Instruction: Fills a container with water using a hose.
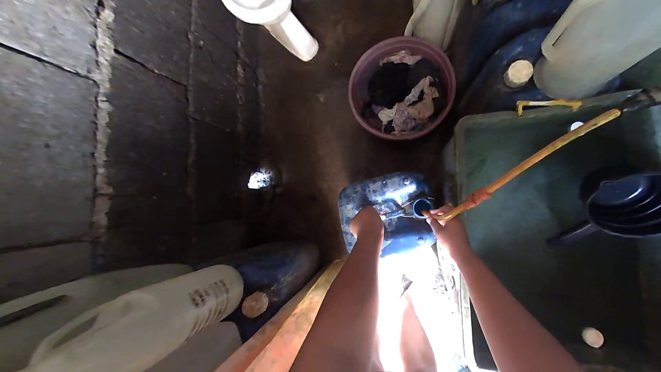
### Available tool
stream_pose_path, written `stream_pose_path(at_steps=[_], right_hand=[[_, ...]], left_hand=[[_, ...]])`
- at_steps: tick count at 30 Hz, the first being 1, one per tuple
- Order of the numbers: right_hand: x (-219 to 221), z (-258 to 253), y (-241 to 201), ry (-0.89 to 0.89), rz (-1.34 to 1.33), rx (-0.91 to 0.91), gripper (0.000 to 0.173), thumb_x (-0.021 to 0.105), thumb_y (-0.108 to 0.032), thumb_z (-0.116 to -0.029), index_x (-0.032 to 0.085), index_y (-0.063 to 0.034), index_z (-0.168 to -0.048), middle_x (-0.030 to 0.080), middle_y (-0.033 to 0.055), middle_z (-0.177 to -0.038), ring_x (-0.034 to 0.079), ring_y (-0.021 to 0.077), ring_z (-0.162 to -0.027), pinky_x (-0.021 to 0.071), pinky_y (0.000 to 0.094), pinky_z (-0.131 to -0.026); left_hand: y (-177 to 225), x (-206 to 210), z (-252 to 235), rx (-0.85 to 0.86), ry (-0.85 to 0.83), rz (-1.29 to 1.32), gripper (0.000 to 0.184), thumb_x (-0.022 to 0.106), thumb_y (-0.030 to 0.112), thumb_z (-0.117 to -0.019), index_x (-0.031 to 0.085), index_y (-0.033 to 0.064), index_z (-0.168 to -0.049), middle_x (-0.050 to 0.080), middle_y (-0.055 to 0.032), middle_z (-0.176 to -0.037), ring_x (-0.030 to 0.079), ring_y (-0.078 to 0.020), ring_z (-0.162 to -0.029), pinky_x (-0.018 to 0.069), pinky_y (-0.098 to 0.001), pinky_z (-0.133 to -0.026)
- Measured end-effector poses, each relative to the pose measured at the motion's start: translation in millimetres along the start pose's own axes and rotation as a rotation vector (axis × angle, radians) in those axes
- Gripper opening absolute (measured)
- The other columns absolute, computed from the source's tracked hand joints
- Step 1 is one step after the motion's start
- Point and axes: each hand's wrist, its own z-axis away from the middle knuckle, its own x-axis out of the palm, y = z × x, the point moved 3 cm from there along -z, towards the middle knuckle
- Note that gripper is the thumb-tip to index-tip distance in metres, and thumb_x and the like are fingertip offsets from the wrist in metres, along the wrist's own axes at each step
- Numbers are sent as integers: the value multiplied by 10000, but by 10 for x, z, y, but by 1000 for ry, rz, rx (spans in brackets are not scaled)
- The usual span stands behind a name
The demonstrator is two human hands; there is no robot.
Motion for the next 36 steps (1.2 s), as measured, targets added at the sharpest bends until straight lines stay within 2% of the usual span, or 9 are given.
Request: stream_pose_path(at_steps=[20,26,32,36], right_hand=[[-4,72,-20,18,-65,5,334,628,-79,-1018,582,55,-1320,664,208,-1296,642,242,-1230,486,369,-1087],[-5,70,-15,27,-53,-10,331,634,-85,-1014,582,55,-1309,664,218,-1289,644,257,-1224,488,389,-1083],[10,72,-3,39,-99,-19,322,638,-59,-1006,581,61,-1300,663,218,-1279,651,242,-1202,498,369,-1068],[16,65,8,33,-87,-13,312,635,-74,-1012,593,52,-1294,670,210,-1271,655,239,-1194,503,372,-1059]], left_hand=[[-9,-8,30,-2,8,8,322,527,230,-1062,648,25,-1279,666,-210,-1290,641,-382,-1212,534,-577,-916],[2,-8,25,-11,17,15,367,554,304,-1059,650,28,-1281,668,-202,-1292,642,-381,-1212,534,-571,-921],[7,18,8,-19,14,5,303,549,211,-1045,660,33,-1264,673,-204,-1278,648,-381,-1200,539,-572,-903],[17,14,7,-24,20,0,307,564,232,-1043,663,37,-1259,677,-198,-1272,647,-379,-1202,541,-568,-901]])
